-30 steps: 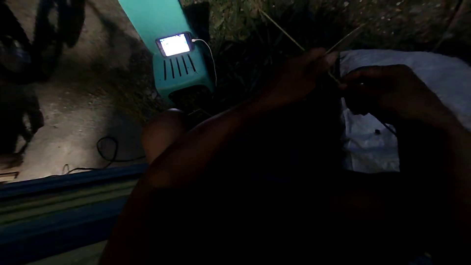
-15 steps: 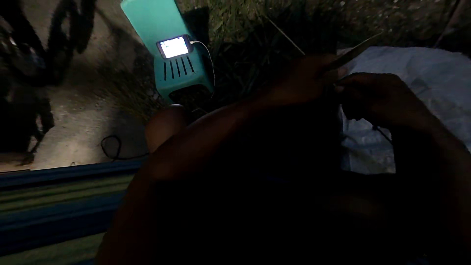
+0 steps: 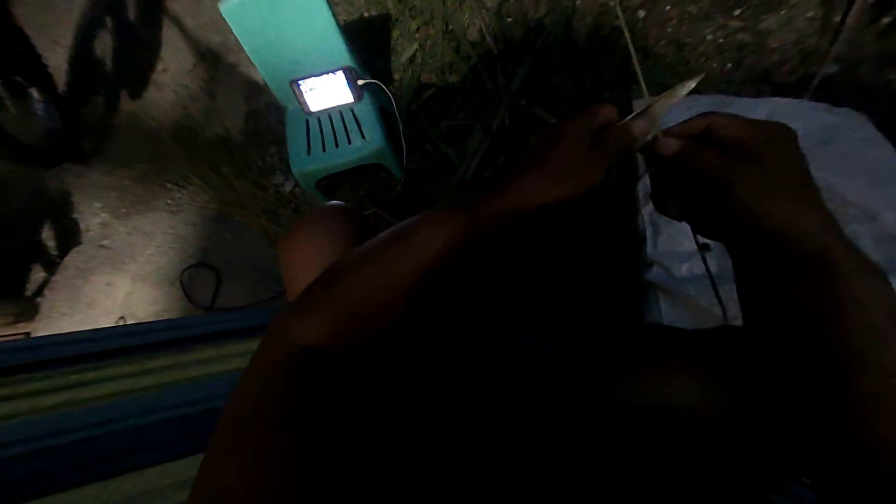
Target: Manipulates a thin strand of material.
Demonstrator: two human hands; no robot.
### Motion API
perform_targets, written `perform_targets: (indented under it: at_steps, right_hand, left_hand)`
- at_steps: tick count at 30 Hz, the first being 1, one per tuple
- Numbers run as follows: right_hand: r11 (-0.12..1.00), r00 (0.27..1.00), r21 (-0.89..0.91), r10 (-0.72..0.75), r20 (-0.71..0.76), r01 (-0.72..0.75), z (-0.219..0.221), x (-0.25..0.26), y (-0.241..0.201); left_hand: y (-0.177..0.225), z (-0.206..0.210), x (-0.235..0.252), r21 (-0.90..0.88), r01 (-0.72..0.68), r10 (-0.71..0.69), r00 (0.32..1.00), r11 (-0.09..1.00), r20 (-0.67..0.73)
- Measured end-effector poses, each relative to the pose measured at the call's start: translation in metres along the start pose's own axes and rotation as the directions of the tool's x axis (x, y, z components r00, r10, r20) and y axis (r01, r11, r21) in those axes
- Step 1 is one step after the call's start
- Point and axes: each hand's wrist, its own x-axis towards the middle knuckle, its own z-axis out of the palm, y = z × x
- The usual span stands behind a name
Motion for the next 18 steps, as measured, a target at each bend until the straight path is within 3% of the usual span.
perform_targets:
  at_steps: [5,8,12,18]
  right_hand:
    - [0.998,0.996,0.04,0.04,0.078,-0.043,0.017,0.012,-0.01]
    - [0.999,0.994,0.008,0.045,0.098,-0.046,0.025,0.025,-0.011]
    - [0.995,0.995,-0.097,0.018,0.097,-0.008,0.035,0.043,-0.014]
    - [0.988,0.991,-0.154,0.027,0.13,-0.006,0.053,0.072,-0.022]
  left_hand:
    - [-0.009,-0.017,0.003,-0.26,0.002,0.005,1.0,0.965,0.025]
    - [-0.014,-0.034,0.008,-0.395,-0.015,-0.005,0.999,0.919,-0.051]
    - [-0.023,-0.063,0.014,-0.499,-0.053,-0.042,0.984,0.865,-0.176]
    - [-0.042,-0.086,0.016,-0.542,0.005,-0.109,0.981,0.841,-0.16]
